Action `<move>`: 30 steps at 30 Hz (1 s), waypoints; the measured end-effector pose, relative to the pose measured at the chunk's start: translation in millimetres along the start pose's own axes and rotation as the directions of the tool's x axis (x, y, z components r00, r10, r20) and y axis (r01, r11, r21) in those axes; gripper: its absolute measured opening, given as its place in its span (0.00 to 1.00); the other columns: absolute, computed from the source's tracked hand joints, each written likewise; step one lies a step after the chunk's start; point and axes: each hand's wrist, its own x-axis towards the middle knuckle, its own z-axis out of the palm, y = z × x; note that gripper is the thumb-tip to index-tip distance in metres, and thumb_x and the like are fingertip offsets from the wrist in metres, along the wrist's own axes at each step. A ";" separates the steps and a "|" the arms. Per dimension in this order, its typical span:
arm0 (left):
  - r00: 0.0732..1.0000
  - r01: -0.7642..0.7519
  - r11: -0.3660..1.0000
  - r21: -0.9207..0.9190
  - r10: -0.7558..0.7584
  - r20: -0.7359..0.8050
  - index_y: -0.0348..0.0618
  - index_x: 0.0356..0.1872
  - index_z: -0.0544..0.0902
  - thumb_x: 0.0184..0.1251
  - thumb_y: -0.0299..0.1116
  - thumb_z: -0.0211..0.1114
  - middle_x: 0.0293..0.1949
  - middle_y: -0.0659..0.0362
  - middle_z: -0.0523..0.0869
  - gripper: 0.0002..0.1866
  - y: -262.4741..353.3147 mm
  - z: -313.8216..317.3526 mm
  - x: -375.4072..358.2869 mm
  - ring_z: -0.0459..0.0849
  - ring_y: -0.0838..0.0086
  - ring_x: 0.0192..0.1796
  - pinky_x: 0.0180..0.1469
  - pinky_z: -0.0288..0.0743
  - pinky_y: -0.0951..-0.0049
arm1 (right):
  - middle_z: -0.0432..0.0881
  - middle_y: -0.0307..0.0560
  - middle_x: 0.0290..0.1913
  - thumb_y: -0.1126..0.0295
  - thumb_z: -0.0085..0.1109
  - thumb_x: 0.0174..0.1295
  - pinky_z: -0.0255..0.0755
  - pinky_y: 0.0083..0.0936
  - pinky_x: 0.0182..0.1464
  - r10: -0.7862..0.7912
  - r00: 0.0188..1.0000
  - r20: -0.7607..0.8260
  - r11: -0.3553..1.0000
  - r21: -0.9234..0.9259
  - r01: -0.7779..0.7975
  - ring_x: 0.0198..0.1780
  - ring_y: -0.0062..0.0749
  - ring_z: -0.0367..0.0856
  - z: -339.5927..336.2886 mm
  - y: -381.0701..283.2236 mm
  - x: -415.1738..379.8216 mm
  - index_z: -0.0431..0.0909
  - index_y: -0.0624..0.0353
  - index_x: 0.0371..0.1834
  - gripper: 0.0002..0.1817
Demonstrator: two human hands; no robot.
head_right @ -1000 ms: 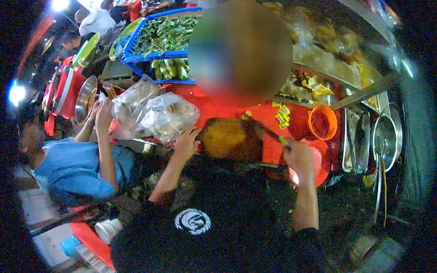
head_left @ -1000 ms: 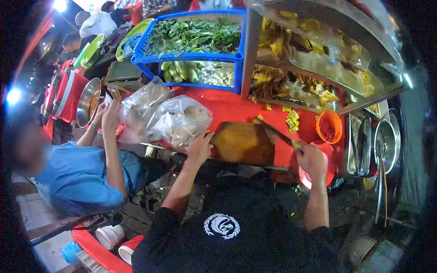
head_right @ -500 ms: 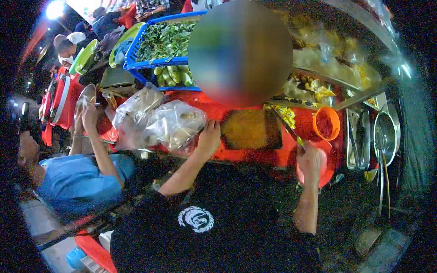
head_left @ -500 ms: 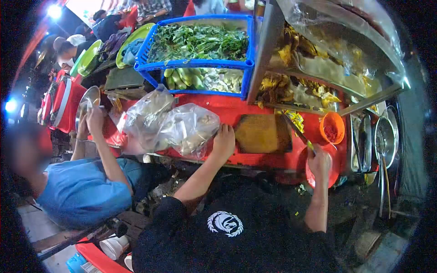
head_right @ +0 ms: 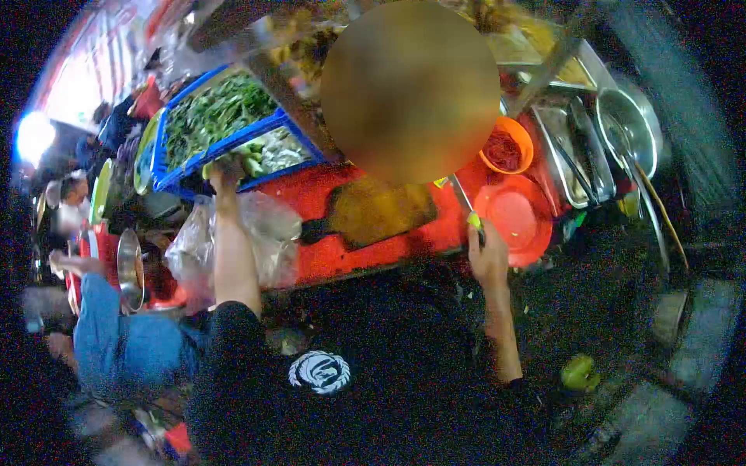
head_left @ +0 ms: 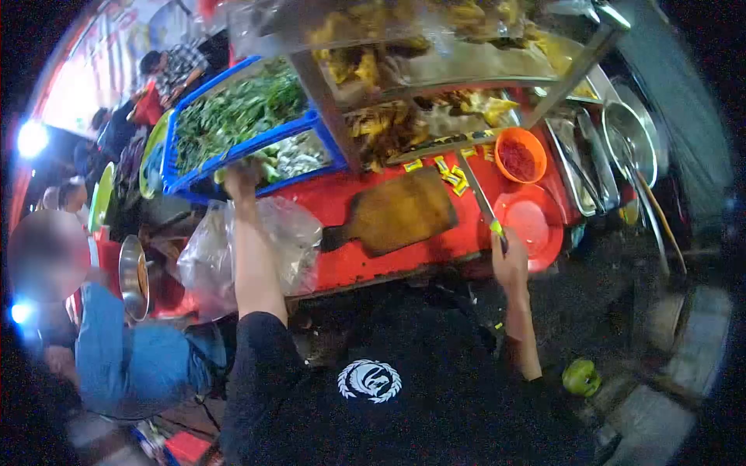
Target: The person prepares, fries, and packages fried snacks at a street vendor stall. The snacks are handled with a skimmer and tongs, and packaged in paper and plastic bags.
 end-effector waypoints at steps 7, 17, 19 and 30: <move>0.991 -0.042 0.835 -0.548 0.106 0.085 0.37 0.35 0.86 0.62 0.52 0.64 0.26 0.48 0.86 0.23 39.0 -126.9 -84.8 0.85 0.58 0.31 0.38 0.77 0.59 | 0.79 0.65 0.31 0.69 0.57 0.65 0.71 0.50 0.34 -0.014 0.990 0.137 0.996 0.089 0.002 0.36 0.66 0.78 13.1 6.9 -35.9 0.69 0.63 0.44 0.11; 0.763 0.154 0.785 -0.600 0.292 0.577 0.34 0.54 0.79 0.64 0.37 0.67 0.48 0.43 0.83 0.21 231.9 -159.6 -226.1 0.82 0.53 0.51 0.53 0.75 0.61 | 0.82 0.58 0.32 0.67 0.57 0.67 0.72 0.43 0.40 -0.007 1.000 0.018 0.978 0.207 0.003 0.37 0.57 0.81 72.8 5.4 -1.8 0.73 0.64 0.46 0.12; 0.785 -0.009 0.782 -0.624 0.392 0.480 0.33 0.59 0.75 0.65 0.38 0.64 0.51 0.41 0.81 0.25 255.8 -126.2 -237.7 0.80 0.46 0.53 0.56 0.74 0.57 | 0.82 0.61 0.33 0.66 0.54 0.68 0.73 0.43 0.39 0.018 0.995 0.094 0.947 0.317 -0.047 0.35 0.57 0.82 98.9 11.0 9.3 0.73 0.64 0.47 0.12; 0.640 -0.296 0.766 -0.570 0.603 0.477 0.55 0.62 0.76 0.60 0.26 0.60 0.51 0.48 0.79 0.26 299.9 -105.2 -222.5 0.81 0.48 0.49 0.51 0.77 0.52 | 0.80 0.66 0.37 0.70 0.48 0.69 0.71 0.57 0.39 -0.241 0.951 0.194 0.965 -0.051 0.256 0.38 0.64 0.80 18.3 -9.4 -50.7 0.62 0.56 0.66 0.23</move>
